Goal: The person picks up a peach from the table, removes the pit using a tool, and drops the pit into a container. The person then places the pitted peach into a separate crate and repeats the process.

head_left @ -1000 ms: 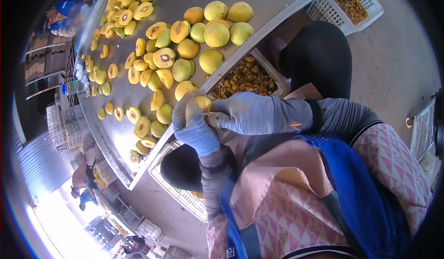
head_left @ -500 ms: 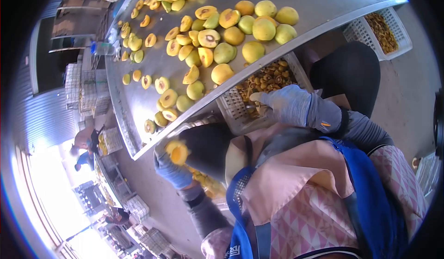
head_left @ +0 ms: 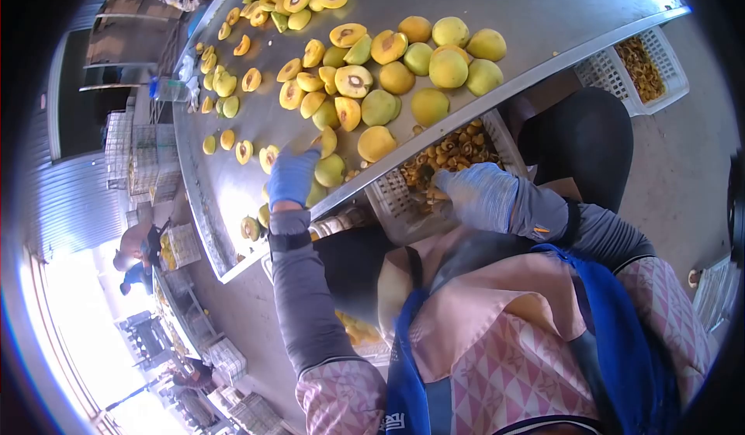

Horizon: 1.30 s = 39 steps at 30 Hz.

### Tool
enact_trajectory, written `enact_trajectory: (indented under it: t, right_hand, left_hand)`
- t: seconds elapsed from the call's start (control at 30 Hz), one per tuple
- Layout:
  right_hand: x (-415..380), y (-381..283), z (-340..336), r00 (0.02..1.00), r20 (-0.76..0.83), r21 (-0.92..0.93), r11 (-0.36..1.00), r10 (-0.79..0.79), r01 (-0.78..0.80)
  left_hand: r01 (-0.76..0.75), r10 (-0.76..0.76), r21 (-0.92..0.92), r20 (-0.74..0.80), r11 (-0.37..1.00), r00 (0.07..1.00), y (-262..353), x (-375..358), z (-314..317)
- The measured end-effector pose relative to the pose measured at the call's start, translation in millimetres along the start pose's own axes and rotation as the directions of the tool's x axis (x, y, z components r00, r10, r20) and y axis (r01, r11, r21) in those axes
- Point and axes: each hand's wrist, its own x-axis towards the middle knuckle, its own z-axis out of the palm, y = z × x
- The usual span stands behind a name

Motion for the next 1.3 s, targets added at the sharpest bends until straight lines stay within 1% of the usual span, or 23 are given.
enact_trajectory:
  t: [0.03,0.1,0.17,0.23,0.27,0.33,0.37,0.43,0.5,0.57,0.6,0.7,0.83,0.9,0.93,1.0,1.03,1.07,1.1,1.13,1.2,1.23,1.3]
  right_hand:
    - [0,2,0,1.0,-0.004,0.003,1.0,0.011,-0.011]
    - [-2,4,1,0.989,-0.143,0.084,0.995,-0.034,0.046]
    - [-1,5,5,0.978,-0.198,0.109,0.99,-0.063,0.086]
    - [1,2,5,0.962,-0.259,0.13,0.984,-0.087,0.124]
    - [2,0,1,0.948,-0.304,0.209,0.964,-0.093,0.162]
    - [8,-3,-2,0.933,-0.352,0.285,0.94,-0.079,0.187]
    - [13,-4,1,0.911,-0.405,0.364,0.9,-0.079,0.241]
    - [17,-5,3,0.887,-0.457,0.435,0.854,-0.062,0.284]
    - [18,-7,5,0.864,-0.493,0.405,0.853,-0.1,0.33]
    - [14,-8,5,0.87,-0.484,0.375,0.876,-0.093,0.302]
    - [12,-9,4,0.862,-0.501,0.348,0.892,-0.082,0.288]
    - [7,-14,2,0.839,-0.539,0.291,0.917,-0.077,0.272]
    - [4,-11,2,0.835,-0.541,0.194,0.952,-0.099,0.238]
    - [1,-14,2,0.841,-0.534,0.178,0.961,-0.089,0.214]
    - [0,-15,2,0.846,-0.527,0.158,0.969,-0.082,0.192]
    - [-2,-13,5,0.851,-0.52,0.192,0.961,-0.072,0.198]
    - [-2,-13,6,0.855,-0.514,0.227,0.951,-0.065,0.209]
    - [-2,-13,4,0.854,-0.517,0.227,0.951,-0.063,0.208]
    - [-2,-14,0,0.87,-0.493,0.317,0.927,-0.019,0.199]
    - [-2,-14,-2,0.886,-0.463,0.403,0.895,0.022,0.189]
    - [2,-11,0,0.862,-0.507,0.442,0.866,0.024,0.236]
    - [3,-8,-1,0.836,-0.547,0.478,0.832,0.031,0.282]
    - [2,-3,-4,0.857,-0.514,0.483,0.836,0.029,0.262]
  left_hand:
    - [-0.008,0.008,0.0,0.008,1.0,1.0,2,5,7]
    - [-0.115,0.134,-0.141,0.133,0.983,0.982,11,8,18]
    - [-0.071,0.097,-0.166,0.155,0.984,0.983,23,0,23]
    - [-0.192,0.191,-0.03,-0.043,0.981,0.981,25,-6,30]
    - [-0.201,0.2,-0.032,-0.036,0.979,0.979,26,-11,32]
    - [-0.114,0.056,-0.46,-0.139,0.88,0.989,42,-32,28]
    - [-0.114,0.063,-0.462,-0.126,0.88,0.99,54,-49,26]
    - [0.086,0.063,-0.825,0.145,0.558,0.987,92,-90,21]
    - [0.064,0.148,-0.855,0.163,0.515,0.975,104,-109,34]
    - [0.187,0.113,-0.975,0.2,0.119,0.973,121,-123,41]
    - [0.25,0.093,-0.968,0.247,-0.03,0.965,119,-124,43]
    - [0.183,0.036,-0.978,0.18,-0.1,0.983,130,-128,49]
    - [0.056,0.002,-0.997,0.056,-0.054,0.998,143,-136,55]
    - [-0.083,-0.03,-0.968,-0.093,0.236,0.995,143,-136,59]
    - [-0.081,-0.027,-0.969,-0.089,0.235,0.996,140,-135,63]
    - [-0.338,0.105,-0.765,-0.338,0.549,0.935,135,-134,71]
    - [-0.337,0.108,-0.764,-0.334,0.55,0.936,136,-136,73]
    - [-0.355,0.106,-0.83,-0.344,0.431,0.933,140,-138,76]
    - [-0.367,0.102,-0.88,-0.353,0.303,0.93,143,-139,76]
    - [-0.369,0.103,-0.879,-0.354,0.303,0.929,144,-140,74]
    - [-0.449,0.228,-0.856,-0.398,0.256,0.889,146,-143,69]
    - [-0.453,0.228,-0.855,-0.402,0.253,0.887,149,-144,66]
    - [-0.483,0.284,-0.848,-0.419,0.217,0.862,154,-148,63]
